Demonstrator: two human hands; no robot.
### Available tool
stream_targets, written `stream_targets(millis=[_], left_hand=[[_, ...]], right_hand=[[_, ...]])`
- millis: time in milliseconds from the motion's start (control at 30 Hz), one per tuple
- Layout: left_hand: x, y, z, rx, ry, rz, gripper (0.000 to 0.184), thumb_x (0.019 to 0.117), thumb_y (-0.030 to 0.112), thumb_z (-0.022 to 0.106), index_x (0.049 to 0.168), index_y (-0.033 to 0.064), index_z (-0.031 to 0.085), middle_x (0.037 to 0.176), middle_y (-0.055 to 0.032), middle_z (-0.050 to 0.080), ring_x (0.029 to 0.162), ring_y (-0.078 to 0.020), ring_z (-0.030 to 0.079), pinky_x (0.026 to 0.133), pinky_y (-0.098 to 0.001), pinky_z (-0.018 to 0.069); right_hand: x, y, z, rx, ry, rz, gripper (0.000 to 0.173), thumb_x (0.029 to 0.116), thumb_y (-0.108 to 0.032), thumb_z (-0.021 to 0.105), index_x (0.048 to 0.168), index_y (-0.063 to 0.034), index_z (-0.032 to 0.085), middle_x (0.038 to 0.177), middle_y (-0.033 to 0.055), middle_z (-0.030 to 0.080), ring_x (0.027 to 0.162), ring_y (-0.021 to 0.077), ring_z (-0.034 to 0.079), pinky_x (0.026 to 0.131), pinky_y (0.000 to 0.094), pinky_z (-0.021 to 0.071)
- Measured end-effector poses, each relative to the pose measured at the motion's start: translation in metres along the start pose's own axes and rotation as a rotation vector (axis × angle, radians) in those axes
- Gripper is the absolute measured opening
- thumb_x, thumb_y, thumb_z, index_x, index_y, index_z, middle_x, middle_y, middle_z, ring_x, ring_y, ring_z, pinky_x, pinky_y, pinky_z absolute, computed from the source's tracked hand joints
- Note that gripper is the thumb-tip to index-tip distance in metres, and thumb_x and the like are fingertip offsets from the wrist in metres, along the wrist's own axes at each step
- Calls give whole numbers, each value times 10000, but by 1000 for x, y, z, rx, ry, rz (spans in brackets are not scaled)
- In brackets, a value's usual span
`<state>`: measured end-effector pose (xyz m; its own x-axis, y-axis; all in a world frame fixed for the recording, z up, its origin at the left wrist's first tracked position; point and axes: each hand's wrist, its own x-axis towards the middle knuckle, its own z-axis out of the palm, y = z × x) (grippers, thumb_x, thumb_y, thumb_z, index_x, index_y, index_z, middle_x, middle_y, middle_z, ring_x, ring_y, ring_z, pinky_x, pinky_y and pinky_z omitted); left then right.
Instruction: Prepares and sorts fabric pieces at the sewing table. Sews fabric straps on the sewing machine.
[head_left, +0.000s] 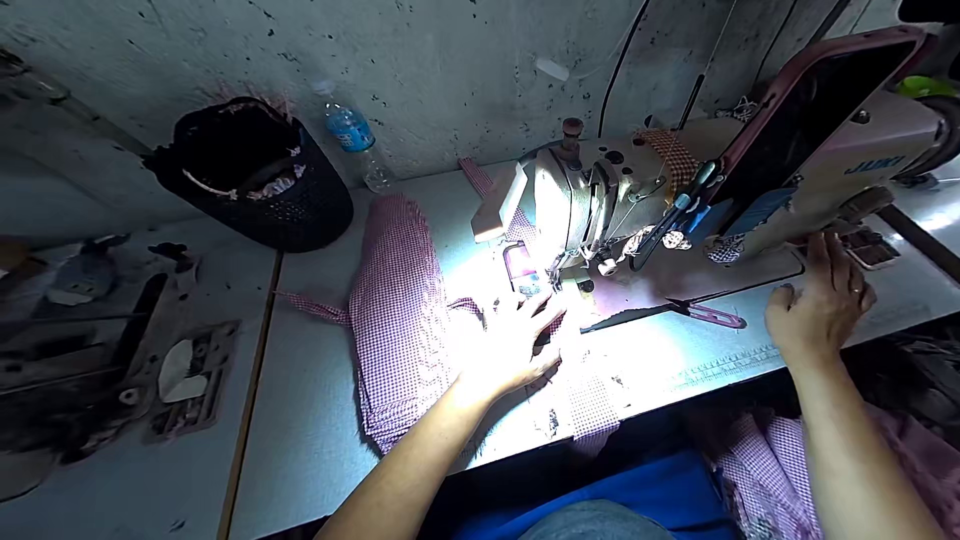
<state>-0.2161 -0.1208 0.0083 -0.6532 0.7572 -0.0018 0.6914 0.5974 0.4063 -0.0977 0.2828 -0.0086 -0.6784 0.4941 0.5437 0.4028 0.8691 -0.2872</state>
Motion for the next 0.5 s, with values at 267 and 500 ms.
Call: stream_targets(millis=[267, 500], left_hand=[[5, -1, 1, 1, 4, -6, 601, 968, 489, 501, 1543, 315, 472, 1616, -30, 403, 1437, -370, 365, 1062, -684, 295], [-1, -17, 13, -58, 159, 44, 634, 940, 579, 488, 1460, 229, 589, 1585, -56, 463, 1486, -310, 380, 1182, -624, 272]], right_hand=[[-100, -46, -14, 335, 287, 31, 312, 1006, -139, 532, 1130, 141, 590, 1074, 299, 618, 1060, 354, 601, 978, 444, 476], [-202, -139, -41, 1112, -547, 645, 134, 908, -30, 615, 1023, 30, 647, 870, -4, 700, 837, 30, 671, 830, 261, 572]])
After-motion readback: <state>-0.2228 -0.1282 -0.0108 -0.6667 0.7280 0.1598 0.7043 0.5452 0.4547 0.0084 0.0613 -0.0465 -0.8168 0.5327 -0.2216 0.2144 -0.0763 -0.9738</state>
